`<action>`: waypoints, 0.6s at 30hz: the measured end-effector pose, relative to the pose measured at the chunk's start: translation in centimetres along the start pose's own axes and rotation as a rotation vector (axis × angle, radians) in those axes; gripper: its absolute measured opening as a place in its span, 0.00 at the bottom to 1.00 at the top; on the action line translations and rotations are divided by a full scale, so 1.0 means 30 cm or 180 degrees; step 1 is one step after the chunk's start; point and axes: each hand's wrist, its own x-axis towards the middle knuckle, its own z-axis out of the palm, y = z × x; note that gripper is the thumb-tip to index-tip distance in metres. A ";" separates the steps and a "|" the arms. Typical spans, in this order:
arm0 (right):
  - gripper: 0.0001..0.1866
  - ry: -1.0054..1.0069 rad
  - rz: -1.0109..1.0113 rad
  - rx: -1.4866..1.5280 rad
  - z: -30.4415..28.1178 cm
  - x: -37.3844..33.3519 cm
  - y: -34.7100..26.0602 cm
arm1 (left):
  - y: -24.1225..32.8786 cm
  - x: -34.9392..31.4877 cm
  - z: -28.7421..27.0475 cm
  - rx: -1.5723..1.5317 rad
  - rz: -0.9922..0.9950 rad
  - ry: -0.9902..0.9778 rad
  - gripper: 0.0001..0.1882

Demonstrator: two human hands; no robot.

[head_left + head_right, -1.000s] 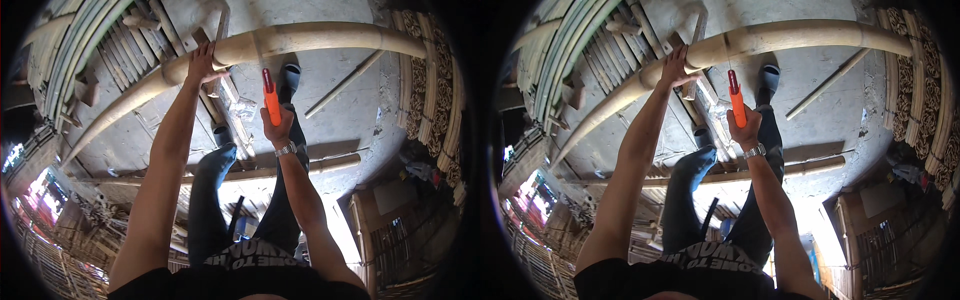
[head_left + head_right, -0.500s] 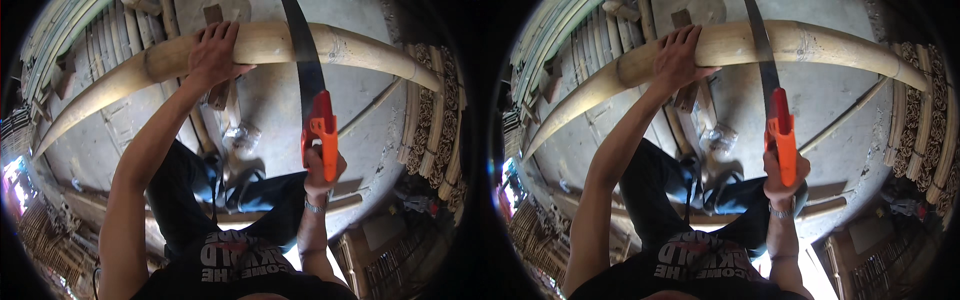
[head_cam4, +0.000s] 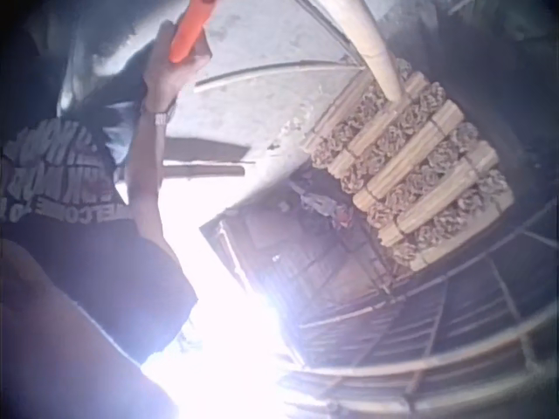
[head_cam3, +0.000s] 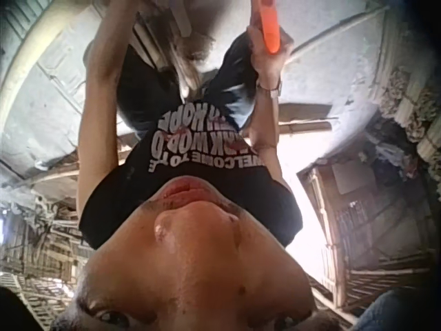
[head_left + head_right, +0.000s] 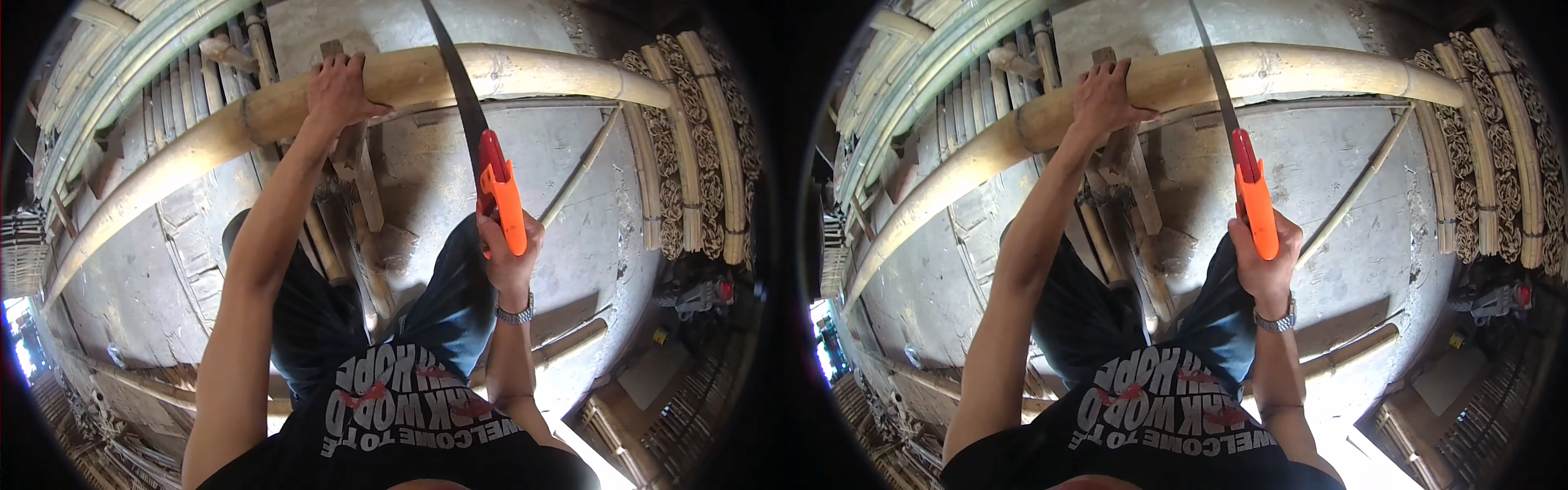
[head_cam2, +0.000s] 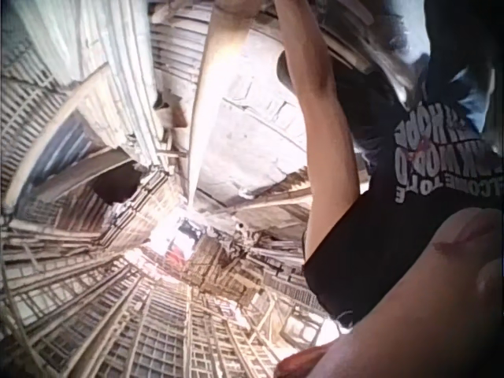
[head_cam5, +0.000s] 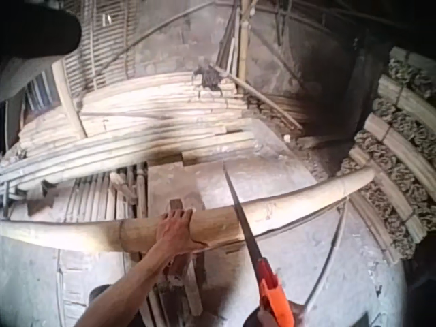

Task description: Sawing through a long bamboo pole using a hand saw in a workshop.

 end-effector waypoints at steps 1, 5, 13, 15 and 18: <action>0.05 -0.0049 0.0128 0.0038 -0.017 -0.016 -0.007 | -0.003 0.012 -0.018 0.0018 -0.0116 -0.0407 0.60; 0.05 -0.0130 -0.0333 -0.0713 -0.070 -0.182 0.015 | -0.037 0.009 -0.031 -0.0032 -0.0230 -0.0711 0.61; 0.05 0.0282 -0.0222 -0.0007 0.036 0.024 0.098 | 0.024 0.006 -0.014 -0.0244 -0.0148 -0.0840 0.59; 0.05 0.0248 -0.0441 -0.0116 0.077 -0.008 0.176 | -0.016 0.012 -0.014 -0.0228 -0.0155 -0.0588 0.58; 0.02 -0.0023 -0.0063 -0.0076 -0.025 -0.062 0.110 | -0.002 -0.018 -0.016 -0.0235 -0.0265 -0.0615 0.57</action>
